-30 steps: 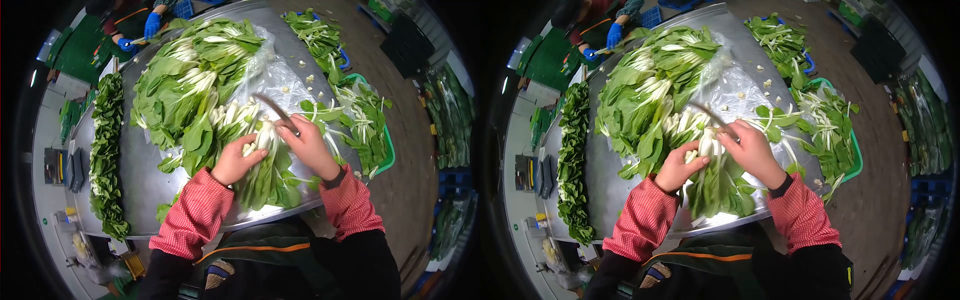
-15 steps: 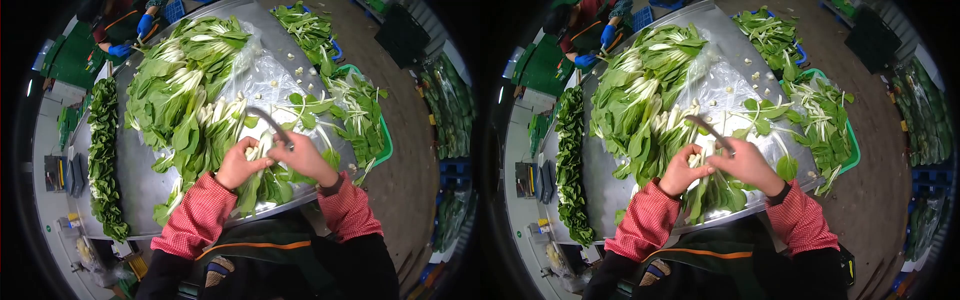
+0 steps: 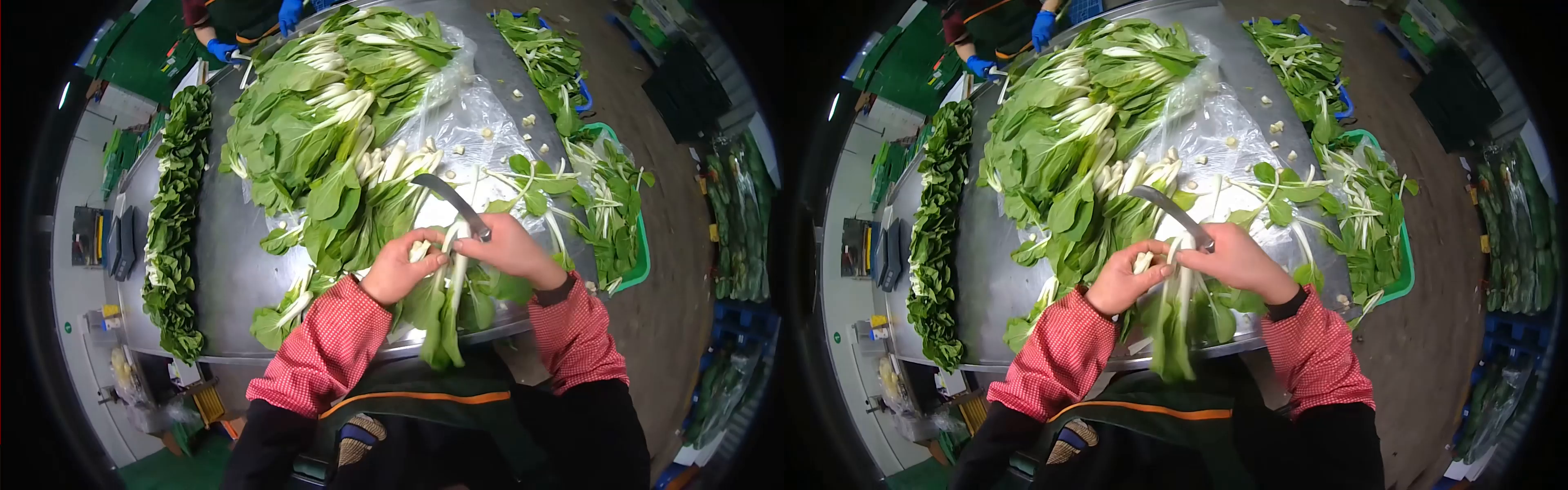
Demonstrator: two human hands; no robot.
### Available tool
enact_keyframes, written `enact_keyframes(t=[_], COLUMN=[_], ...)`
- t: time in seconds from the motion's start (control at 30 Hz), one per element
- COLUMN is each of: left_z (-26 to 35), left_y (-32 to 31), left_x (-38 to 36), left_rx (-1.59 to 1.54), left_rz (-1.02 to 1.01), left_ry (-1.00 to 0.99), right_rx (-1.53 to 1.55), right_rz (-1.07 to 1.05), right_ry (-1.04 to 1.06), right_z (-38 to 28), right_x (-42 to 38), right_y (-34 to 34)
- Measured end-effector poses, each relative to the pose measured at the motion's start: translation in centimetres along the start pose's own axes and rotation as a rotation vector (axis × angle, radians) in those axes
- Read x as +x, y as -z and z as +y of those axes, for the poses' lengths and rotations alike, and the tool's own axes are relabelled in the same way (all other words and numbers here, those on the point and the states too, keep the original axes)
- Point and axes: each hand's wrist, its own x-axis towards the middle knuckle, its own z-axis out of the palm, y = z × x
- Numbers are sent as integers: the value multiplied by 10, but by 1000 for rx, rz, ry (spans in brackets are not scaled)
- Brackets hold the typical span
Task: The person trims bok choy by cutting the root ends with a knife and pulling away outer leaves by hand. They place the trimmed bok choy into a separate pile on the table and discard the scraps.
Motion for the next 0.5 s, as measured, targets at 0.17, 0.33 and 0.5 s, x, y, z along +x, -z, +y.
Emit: enact_keyframes(t=[0.17,0.33,0.5], left_z=[-16,-26,10], left_y=[20,23,77], left_x=[-13,-23,-60], left_rx=[564,-371,-543], left_rz=[172,12,-81], left_ry=[-104,99,305], right_rx=[220,4,208], right_rz=[-168,-102,-11], right_ry=[-206,20,-163], right_z=[-14,-23,-31], right_x=[-4,18,59], right_y=[10,-37,-44])
